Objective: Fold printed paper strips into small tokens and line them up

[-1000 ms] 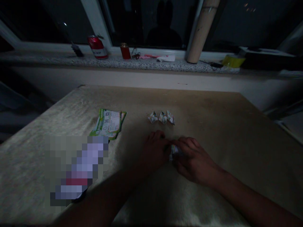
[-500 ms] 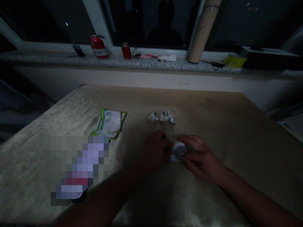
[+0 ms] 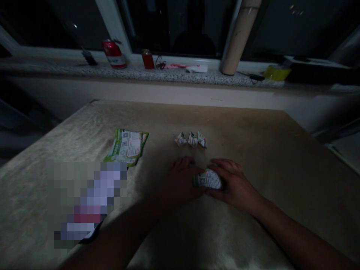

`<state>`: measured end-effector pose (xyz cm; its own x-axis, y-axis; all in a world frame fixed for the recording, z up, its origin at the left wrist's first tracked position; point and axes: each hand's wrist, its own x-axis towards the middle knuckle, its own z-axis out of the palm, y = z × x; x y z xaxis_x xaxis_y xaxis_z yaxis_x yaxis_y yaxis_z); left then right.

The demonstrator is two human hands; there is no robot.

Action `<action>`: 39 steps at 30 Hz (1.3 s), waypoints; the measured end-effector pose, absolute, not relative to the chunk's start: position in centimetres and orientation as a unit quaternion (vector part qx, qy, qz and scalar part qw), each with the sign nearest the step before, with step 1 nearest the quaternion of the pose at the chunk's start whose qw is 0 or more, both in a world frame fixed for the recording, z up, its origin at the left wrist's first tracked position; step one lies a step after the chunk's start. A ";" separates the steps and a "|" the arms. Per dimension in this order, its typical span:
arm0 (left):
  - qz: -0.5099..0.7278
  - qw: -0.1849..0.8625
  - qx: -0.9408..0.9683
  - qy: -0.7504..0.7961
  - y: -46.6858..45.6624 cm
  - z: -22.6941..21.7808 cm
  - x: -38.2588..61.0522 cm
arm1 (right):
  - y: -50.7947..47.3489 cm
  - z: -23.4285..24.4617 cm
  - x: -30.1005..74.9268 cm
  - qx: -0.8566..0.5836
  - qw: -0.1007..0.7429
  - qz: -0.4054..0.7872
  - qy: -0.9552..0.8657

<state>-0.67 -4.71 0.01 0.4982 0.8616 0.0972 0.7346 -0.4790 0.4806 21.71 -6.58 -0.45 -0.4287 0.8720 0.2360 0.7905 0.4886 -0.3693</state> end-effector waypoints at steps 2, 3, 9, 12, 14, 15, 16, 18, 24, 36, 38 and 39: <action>0.161 0.189 0.849 0.467 -4.6 -0.1 -0.9 | -6.5 -0.7 21.7 -0.502 0.200 0.112 -0.834; 0.160 0.186 0.851 0.464 -4.5 -0.2 -1.0 | -6.5 -0.8 21.7 -0.506 0.199 0.119 -0.831; 0.139 0.182 0.860 0.455 -4.1 -0.2 -1.2 | -6.3 -1.1 22.4 -0.534 0.174 0.147 -0.814; 0.137 0.185 0.857 0.460 -4.2 0.0 -1.2 | -6.1 -0.9 23.7 -0.552 0.148 0.163 -0.805; 0.141 0.187 0.857 0.459 -4.2 0.1 -1.2 | -5.9 -0.8 24.7 -0.561 0.140 0.169 -0.798; 0.143 0.188 0.856 0.459 -4.2 0.0 -1.2 | -5.8 -0.7 25.1 -0.559 0.140 0.175 -0.798; 0.144 0.190 0.856 0.458 -4.2 0.0 -1.2 | -5.7 -0.6 25.5 -0.556 0.143 0.180 -0.799; 0.146 0.190 0.856 0.457 -4.2 -0.2 -1.2 | -5.5 -0.4 26.0 -0.540 0.150 0.192 -0.805; 0.152 0.179 0.856 0.461 -4.2 -0.3 -1.1 | -5.5 -0.3 24.8 -0.473 0.196 0.200 -0.836; 0.094 0.197 0.853 0.474 -3.2 0.6 -3.3 | -5.8 -0.9 24.3 -0.491 0.163 0.161 -0.840; 0.083 0.202 0.849 0.482 -3.1 0.8 -4.0 | -5.7 -0.9 24.4 -0.489 0.164 0.166 -0.840; 0.082 0.205 0.847 0.483 -3.0 0.8 -4.2 | -5.7 -0.8 24.4 -0.486 0.166 0.169 -0.841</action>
